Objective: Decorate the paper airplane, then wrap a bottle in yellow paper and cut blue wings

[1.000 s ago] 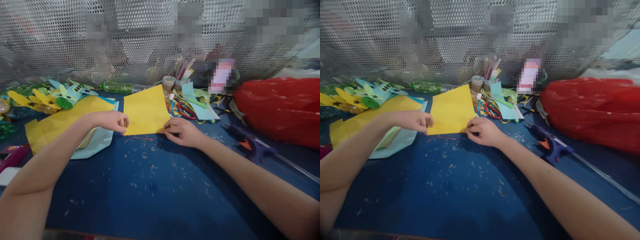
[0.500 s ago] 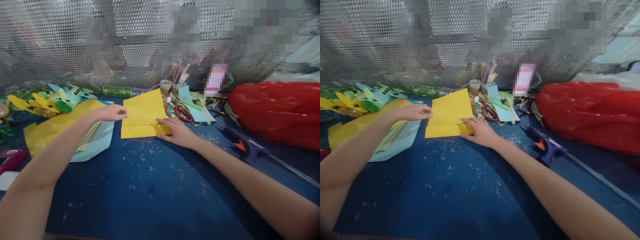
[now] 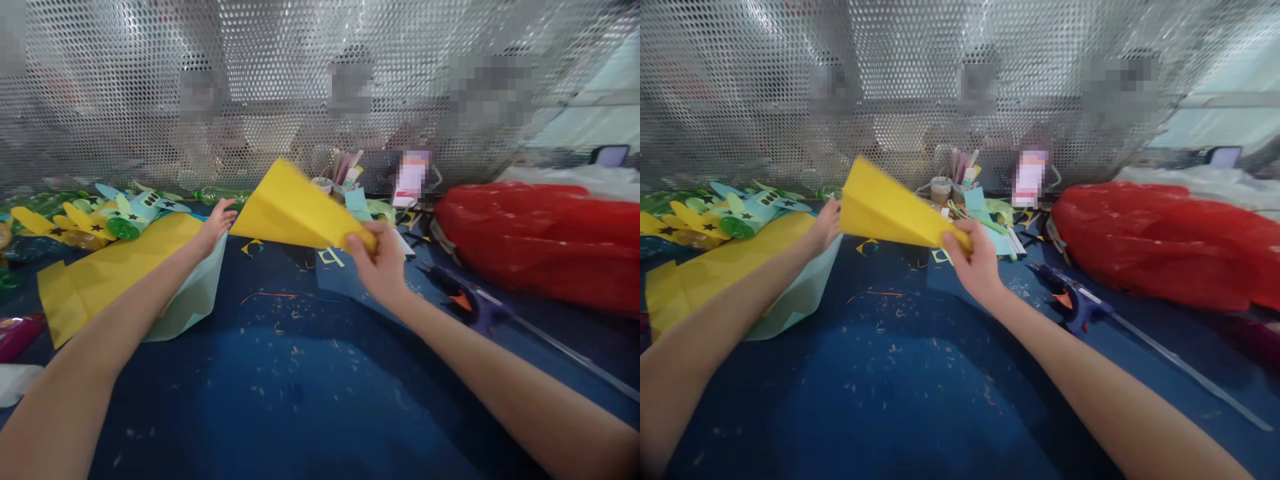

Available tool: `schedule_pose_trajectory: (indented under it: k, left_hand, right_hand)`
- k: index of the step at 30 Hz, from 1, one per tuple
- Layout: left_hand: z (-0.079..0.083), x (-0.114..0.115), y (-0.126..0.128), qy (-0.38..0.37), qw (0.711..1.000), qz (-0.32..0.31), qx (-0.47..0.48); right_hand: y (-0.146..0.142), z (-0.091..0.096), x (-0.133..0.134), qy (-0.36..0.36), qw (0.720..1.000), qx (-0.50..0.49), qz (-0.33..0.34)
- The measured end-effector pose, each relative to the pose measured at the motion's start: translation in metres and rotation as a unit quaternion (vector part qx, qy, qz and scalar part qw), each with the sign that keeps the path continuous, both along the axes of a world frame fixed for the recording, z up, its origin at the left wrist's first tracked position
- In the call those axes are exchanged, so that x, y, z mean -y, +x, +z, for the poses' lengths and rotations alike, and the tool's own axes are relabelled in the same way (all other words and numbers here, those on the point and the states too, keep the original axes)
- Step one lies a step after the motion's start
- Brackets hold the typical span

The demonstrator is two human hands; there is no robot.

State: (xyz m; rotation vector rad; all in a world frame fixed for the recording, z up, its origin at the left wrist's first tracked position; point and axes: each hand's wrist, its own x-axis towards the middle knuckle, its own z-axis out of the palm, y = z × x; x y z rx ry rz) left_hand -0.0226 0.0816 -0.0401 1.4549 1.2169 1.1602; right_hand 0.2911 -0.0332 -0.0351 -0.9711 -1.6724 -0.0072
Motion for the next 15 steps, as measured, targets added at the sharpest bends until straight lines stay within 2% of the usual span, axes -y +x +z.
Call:
schedule_pose_trajectory:
  k: [1, 3, 5, 7, 12, 15]
  left_hand:
    - [0.001, 0.002, 0.002, -0.012, 0.999, -0.007, 0.032]
    - [0.005, 0.008, 0.007, -0.047, 0.994, -0.052, 0.086]
    - [0.007, 0.015, 0.013, -0.085, 0.985, -0.107, 0.108]
    - [0.006, 0.020, 0.018, -0.102, 0.979, -0.133, 0.118]
    - [-0.004, 0.023, 0.027, -0.058, 0.985, -0.123, 0.107]
    - [0.001, 0.021, 0.026, -0.033, 0.986, -0.080, 0.141]
  right_hand:
    - [-0.001, -0.002, -0.002, -0.026, 0.997, -0.069, -0.020]
    - [-0.001, -0.008, -0.008, -0.096, 0.979, -0.180, -0.013]
    - [-0.001, -0.015, -0.015, -0.160, 0.953, -0.255, 0.021]
    - [0.002, -0.019, -0.022, -0.195, 0.933, -0.299, 0.036]
    - [0.008, -0.015, -0.027, -0.203, 0.920, -0.331, 0.042]
    - [0.009, -0.009, -0.026, -0.195, 0.913, -0.355, 0.047]
